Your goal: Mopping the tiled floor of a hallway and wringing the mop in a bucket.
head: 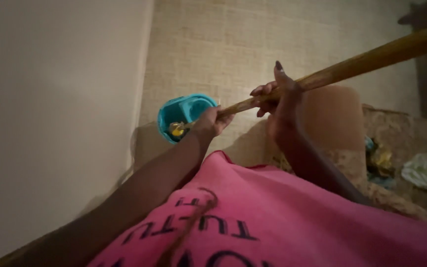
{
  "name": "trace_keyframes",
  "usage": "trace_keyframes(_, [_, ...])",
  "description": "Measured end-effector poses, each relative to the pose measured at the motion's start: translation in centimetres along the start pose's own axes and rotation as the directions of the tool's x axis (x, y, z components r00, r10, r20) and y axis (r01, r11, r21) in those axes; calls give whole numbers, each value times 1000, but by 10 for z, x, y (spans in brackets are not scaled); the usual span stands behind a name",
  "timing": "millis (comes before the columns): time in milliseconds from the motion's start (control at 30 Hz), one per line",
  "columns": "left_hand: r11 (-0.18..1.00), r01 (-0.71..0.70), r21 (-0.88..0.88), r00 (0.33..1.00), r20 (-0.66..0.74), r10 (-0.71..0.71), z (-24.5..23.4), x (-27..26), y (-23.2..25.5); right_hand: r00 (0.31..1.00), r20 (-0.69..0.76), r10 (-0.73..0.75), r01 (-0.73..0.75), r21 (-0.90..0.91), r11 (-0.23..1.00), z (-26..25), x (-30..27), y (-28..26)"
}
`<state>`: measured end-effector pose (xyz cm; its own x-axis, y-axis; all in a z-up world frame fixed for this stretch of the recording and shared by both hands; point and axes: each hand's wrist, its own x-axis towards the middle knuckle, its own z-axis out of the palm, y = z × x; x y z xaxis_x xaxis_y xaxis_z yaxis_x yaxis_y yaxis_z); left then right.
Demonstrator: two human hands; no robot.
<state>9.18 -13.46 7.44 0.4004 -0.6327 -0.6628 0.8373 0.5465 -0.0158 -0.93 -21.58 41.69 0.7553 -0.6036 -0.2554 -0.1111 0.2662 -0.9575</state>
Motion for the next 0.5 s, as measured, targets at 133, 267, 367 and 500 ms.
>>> trace_keyframes(133, [985, 46, -163, 999, 8, -46, 2, -1, -18, 1000, 16, -4, 4, 9, 1000, -25, -4, 1])
trace_keyframes(267, [959, 245, -141, 944, 258, -204, -34, 38, -46, 997, -32, 77, -81, -158, 984, -59, 19, 69])
trace_keyframes(367, [982, 191, -4, 945, 272, -182, -4, 2, -56, 997, -8, 71, -71, -140, 988, -56, 46, 92])
trace_keyframes(500, [987, 150, -60, 984, 102, -144, 59, -84, -75, 997, -3, 75, -75, -116, 990, -54, 50, 101])
